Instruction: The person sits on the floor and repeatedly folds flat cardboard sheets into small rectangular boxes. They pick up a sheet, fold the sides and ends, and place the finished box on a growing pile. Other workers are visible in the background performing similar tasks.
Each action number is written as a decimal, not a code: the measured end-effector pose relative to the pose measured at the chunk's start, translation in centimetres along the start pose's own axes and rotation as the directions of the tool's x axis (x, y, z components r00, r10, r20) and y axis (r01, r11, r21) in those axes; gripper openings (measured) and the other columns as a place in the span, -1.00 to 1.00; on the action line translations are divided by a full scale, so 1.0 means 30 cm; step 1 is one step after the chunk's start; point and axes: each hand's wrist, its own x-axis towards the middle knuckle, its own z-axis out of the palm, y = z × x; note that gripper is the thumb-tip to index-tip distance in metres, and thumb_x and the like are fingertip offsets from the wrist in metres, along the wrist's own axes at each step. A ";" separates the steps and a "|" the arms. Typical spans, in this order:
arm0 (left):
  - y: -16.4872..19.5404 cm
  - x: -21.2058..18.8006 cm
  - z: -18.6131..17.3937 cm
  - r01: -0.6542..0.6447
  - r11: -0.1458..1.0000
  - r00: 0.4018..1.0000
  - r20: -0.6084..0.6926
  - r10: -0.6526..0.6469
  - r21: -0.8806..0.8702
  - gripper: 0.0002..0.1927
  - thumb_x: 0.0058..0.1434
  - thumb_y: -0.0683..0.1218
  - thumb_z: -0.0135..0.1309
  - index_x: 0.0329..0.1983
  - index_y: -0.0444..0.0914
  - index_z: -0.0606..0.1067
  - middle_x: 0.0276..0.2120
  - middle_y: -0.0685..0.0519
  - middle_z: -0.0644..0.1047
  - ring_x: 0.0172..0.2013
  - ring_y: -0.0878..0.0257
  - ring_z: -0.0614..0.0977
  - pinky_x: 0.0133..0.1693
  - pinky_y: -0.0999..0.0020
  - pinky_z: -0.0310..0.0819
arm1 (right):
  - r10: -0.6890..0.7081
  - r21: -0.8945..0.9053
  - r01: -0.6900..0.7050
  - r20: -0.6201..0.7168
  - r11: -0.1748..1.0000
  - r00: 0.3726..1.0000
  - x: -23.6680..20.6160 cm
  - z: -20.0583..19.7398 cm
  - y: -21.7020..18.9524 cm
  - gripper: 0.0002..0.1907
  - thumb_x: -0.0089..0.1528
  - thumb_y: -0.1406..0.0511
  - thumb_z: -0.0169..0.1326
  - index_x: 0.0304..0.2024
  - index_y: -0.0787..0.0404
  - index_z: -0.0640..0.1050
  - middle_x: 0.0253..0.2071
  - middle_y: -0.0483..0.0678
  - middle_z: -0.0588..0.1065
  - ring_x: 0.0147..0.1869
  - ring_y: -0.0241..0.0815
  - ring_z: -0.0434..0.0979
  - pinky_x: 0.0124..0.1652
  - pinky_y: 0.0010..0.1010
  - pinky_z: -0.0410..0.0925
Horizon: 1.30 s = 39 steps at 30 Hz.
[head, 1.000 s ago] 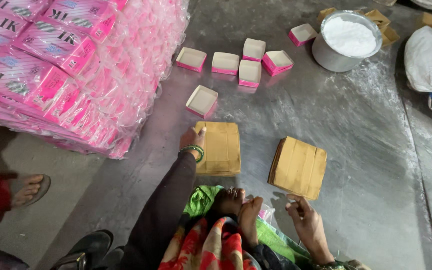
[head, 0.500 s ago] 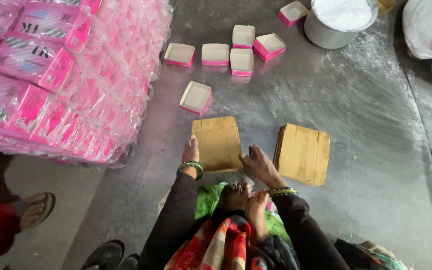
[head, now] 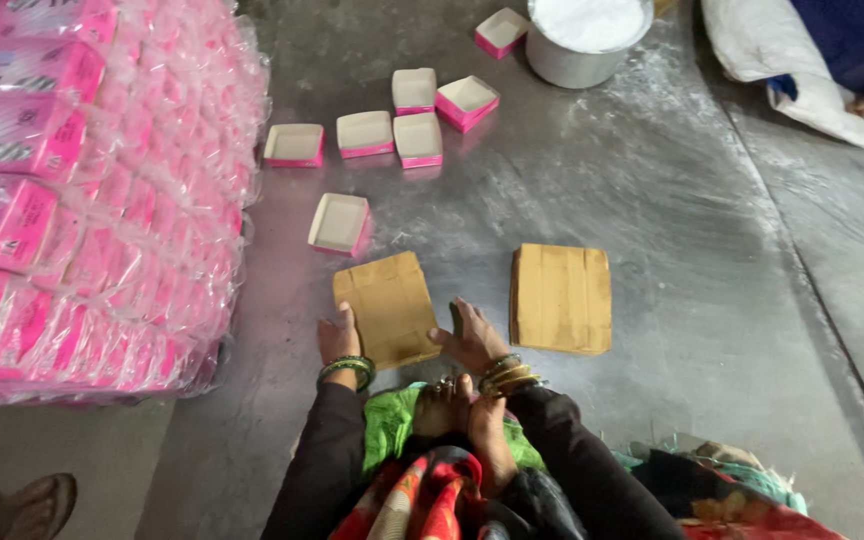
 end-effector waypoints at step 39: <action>0.155 -0.536 0.549 -0.614 0.770 0.707 0.557 0.437 0.176 -0.21 0.16 0.20 0.20 0.26 -0.44 0.33 0.27 -0.27 0.34 0.29 -0.15 0.33 0.31 0.09 0.19 | 0.198 0.221 -0.117 -0.393 0.968 0.898 -0.343 -0.437 0.415 -0.16 0.17 0.09 0.26 0.37 0.36 0.29 0.10 0.28 0.44 0.18 0.07 0.48 0.02 -0.21 0.45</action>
